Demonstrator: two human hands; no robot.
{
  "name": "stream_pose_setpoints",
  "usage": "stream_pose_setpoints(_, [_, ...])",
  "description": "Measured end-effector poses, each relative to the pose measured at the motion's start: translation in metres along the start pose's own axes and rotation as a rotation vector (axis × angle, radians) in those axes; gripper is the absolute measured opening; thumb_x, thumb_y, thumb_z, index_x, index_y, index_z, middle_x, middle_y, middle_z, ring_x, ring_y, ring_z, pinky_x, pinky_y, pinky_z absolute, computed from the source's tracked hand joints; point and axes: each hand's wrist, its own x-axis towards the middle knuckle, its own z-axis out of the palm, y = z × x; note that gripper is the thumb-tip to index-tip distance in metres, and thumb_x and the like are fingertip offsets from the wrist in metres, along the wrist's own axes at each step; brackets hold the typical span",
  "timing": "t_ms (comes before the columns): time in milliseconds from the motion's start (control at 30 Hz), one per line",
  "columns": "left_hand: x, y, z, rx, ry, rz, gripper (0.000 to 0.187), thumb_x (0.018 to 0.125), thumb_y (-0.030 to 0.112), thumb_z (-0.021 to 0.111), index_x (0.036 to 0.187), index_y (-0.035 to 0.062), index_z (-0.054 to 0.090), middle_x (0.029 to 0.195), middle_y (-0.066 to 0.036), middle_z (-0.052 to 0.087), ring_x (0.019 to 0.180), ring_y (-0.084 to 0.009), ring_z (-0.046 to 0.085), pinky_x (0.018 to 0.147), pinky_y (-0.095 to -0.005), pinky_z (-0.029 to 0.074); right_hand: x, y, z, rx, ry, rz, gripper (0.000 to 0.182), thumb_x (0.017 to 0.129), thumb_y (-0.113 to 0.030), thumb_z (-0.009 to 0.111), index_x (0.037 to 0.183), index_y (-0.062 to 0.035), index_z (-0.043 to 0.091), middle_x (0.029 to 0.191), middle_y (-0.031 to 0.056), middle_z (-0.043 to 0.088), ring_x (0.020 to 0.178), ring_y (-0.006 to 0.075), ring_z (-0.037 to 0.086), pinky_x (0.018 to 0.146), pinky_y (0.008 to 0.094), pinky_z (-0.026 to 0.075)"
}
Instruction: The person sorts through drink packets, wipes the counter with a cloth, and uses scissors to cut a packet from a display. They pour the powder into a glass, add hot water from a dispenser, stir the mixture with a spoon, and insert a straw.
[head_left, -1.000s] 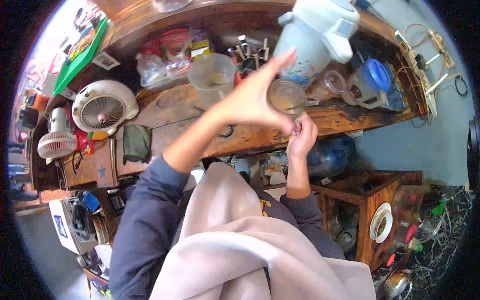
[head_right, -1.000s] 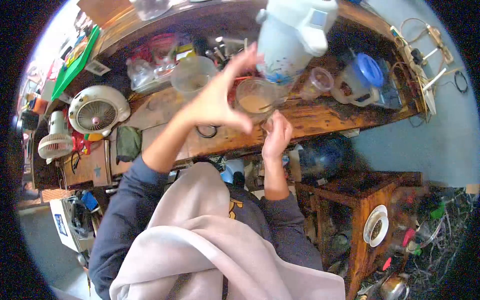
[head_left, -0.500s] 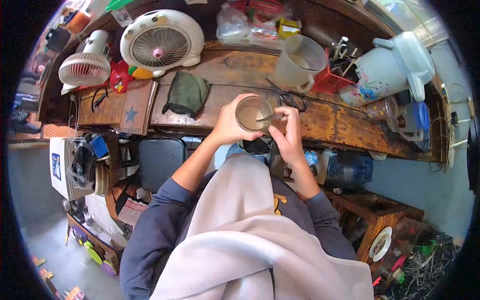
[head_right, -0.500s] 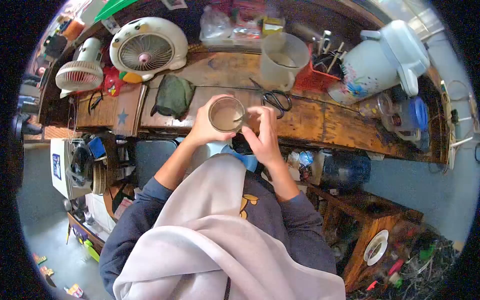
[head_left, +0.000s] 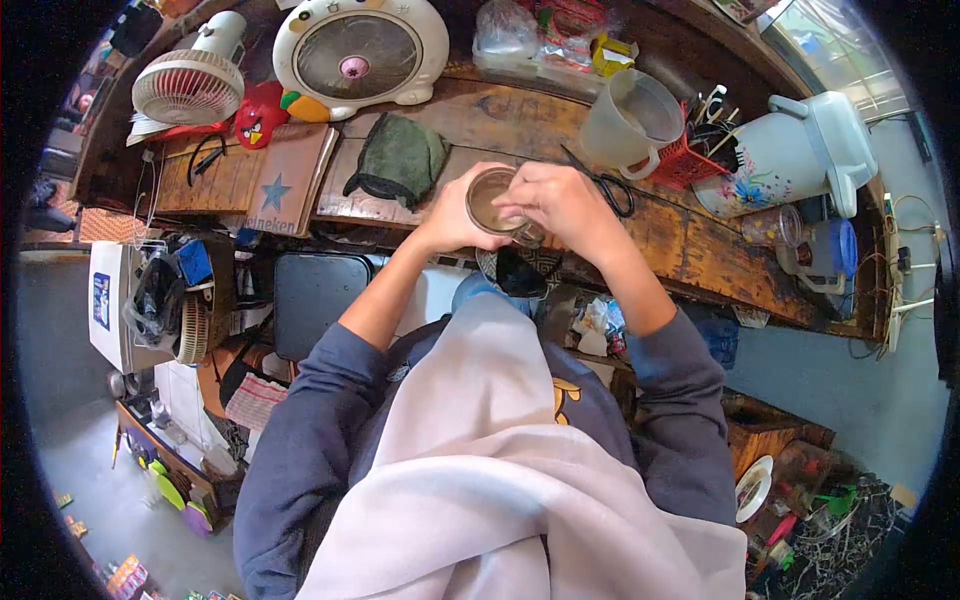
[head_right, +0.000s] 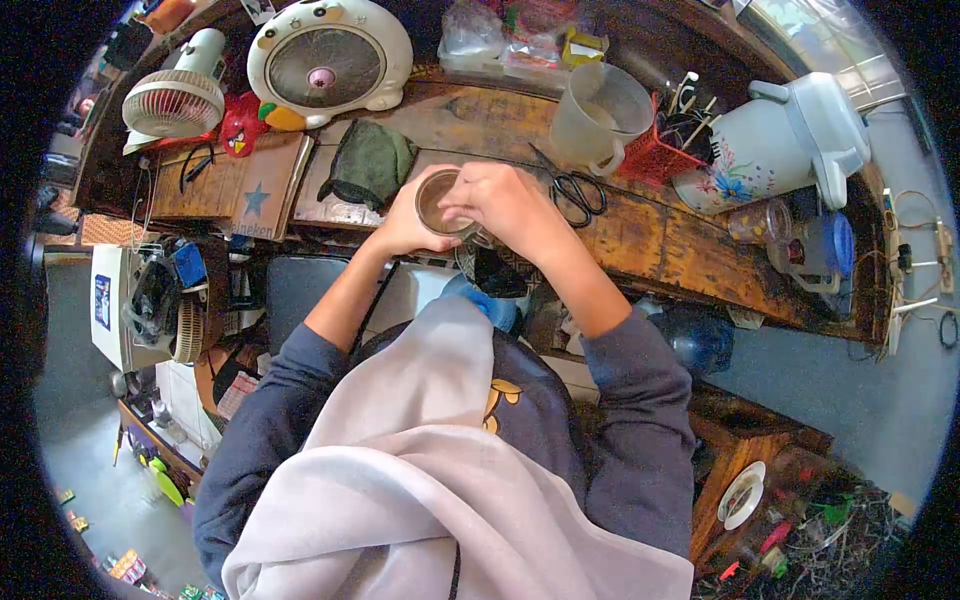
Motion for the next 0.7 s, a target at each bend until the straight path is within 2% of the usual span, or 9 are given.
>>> stream_pose_setpoints(67, [0.002, 0.001, 0.0, -0.021, -0.005, -0.012, 0.077, 0.045, 0.019, 0.08, 0.113, 0.0039, 0.046, 0.104, -0.008, 0.057, 0.096, -0.0163, 0.054, 0.087, -0.0307, 0.041, 0.006, -0.004, -0.002, -0.119, 0.047, -0.042, 0.012, 0.069, -0.009, 0.065, 0.081, -0.006, 0.065, 0.075, 0.0077, 0.058, 0.068, 0.02, 0.059, 0.061, 0.029, 0.046])
stream_pose_setpoints(133, [0.005, -0.002, 0.001, -0.006, 0.012, 0.005, 0.077, 0.046, 0.018, 0.08, 0.114, 0.0035, 0.046, 0.106, -0.008, 0.056, 0.098, -0.0162, 0.052, 0.088, -0.0303, 0.04, 0.01, 0.0, 0.001, 0.172, 0.063, 0.216, 0.011, 0.073, -0.012, 0.063, 0.08, -0.0041, 0.064, 0.076, 0.008, 0.059, 0.069, 0.0193, 0.059, 0.061, 0.0283, 0.046])
stream_pose_setpoints(167, [0.007, -0.005, 0.001, -0.006, 0.013, 0.007, 0.077, 0.046, 0.018, 0.08, 0.114, 0.0035, 0.046, 0.106, -0.008, 0.056, 0.098, -0.0162, 0.052, 0.088, -0.0303, 0.04, 0.013, 0.001, 0.002, 0.17, 0.062, 0.215, 0.011, 0.073, -0.012, 0.063, 0.08, -0.0041, 0.064, 0.076, 0.008, 0.059, 0.069, 0.0193, 0.059, 0.061, 0.0283, 0.046])
stream_pose_setpoints(233, [0.01, -0.011, 0.003, -0.104, 0.022, 0.016, 0.077, 0.046, 0.018, 0.08, 0.114, 0.0033, 0.045, 0.107, -0.007, 0.054, 0.1, -0.0164, 0.051, 0.089, -0.0298, 0.039, 0.019, 0.002, 0.006, 0.526, 0.118, 0.545, 0.013, 0.077, -0.013, 0.061, 0.081, -0.0015, 0.062, 0.078, 0.0095, 0.059, 0.072, 0.0209, 0.058, 0.064, 0.0295, 0.045])
stream_pose_setpoints(267, [0.011, -0.012, 0.003, -0.105, 0.02, 0.017, 0.077, 0.046, 0.018, 0.08, 0.114, 0.0033, 0.045, 0.107, -0.007, 0.054, 0.1, -0.0164, 0.051, 0.089, -0.0298, 0.039, 0.021, 0.001, 0.006, 0.524, 0.119, 0.546, 0.013, 0.077, -0.013, 0.061, 0.081, -0.0015, 0.062, 0.078, 0.0095, 0.059, 0.072, 0.0209, 0.058, 0.064, 0.0295, 0.045])
stream_pose_setpoints(333, [0.015, -0.014, 0.004, -0.06, 0.023, -0.03, 0.078, 0.046, 0.018, 0.079, 0.114, 0.0031, 0.044, 0.105, -0.007, 0.054, 0.099, -0.0164, 0.051, 0.089, -0.0296, 0.038, 0.025, -0.002, 0.003, 0.154, 0.207, 0.339, 0.016, 0.079, -0.016, 0.058, 0.083, -0.0009, 0.06, 0.079, 0.0108, 0.058, 0.073, 0.023, 0.057, 0.065, 0.0299, 0.044])
stream_pose_setpoints(467, [0.023, -0.012, 0.002, 0.035, 0.032, 0.043, 0.078, 0.045, 0.016, 0.079, 0.114, 0.0028, 0.044, 0.106, -0.007, 0.054, 0.1, -0.0166, 0.05, 0.089, -0.03, 0.038, 0.02, 0.016, 0.016, -0.109, 0.238, 0.073, 0.018, 0.079, -0.019, 0.058, 0.082, -0.0024, 0.062, 0.081, 0.0134, 0.057, 0.073, 0.0285, 0.056, 0.065, 0.0334, 0.044])
stream_pose_setpoints(567, [0.026, -0.016, 0.001, 0.03, 0.044, 0.053, 0.077, 0.046, 0.017, 0.079, 0.114, 0.0032, 0.044, 0.107, -0.008, 0.055, 0.1, -0.017, 0.051, 0.089, -0.0298, 0.039, 0.012, 0.013, 0.003, -0.291, 0.145, 0.124, 0.014, 0.077, -0.017, 0.059, 0.083, -0.0043, 0.063, 0.076, 0.0129, 0.057, 0.073, 0.0299, 0.055, 0.067, 0.0347, 0.044])
stream_pose_setpoints(700, [0.025, -0.026, 0.003, 0.057, 0.115, 0.052, 0.076, 0.047, 0.016, 0.078, 0.114, 0.0042, 0.045, 0.106, -0.009, 0.056, 0.099, -0.0166, 0.053, 0.089, -0.0299, 0.04, 0.006, 0.011, 0.009, -0.185, 0.146, 0.269, 0.011, 0.076, -0.016, 0.059, 0.081, -0.0069, 0.065, 0.068, 0.0101, 0.054, 0.069, 0.0279, 0.055, 0.065, 0.035, 0.043])
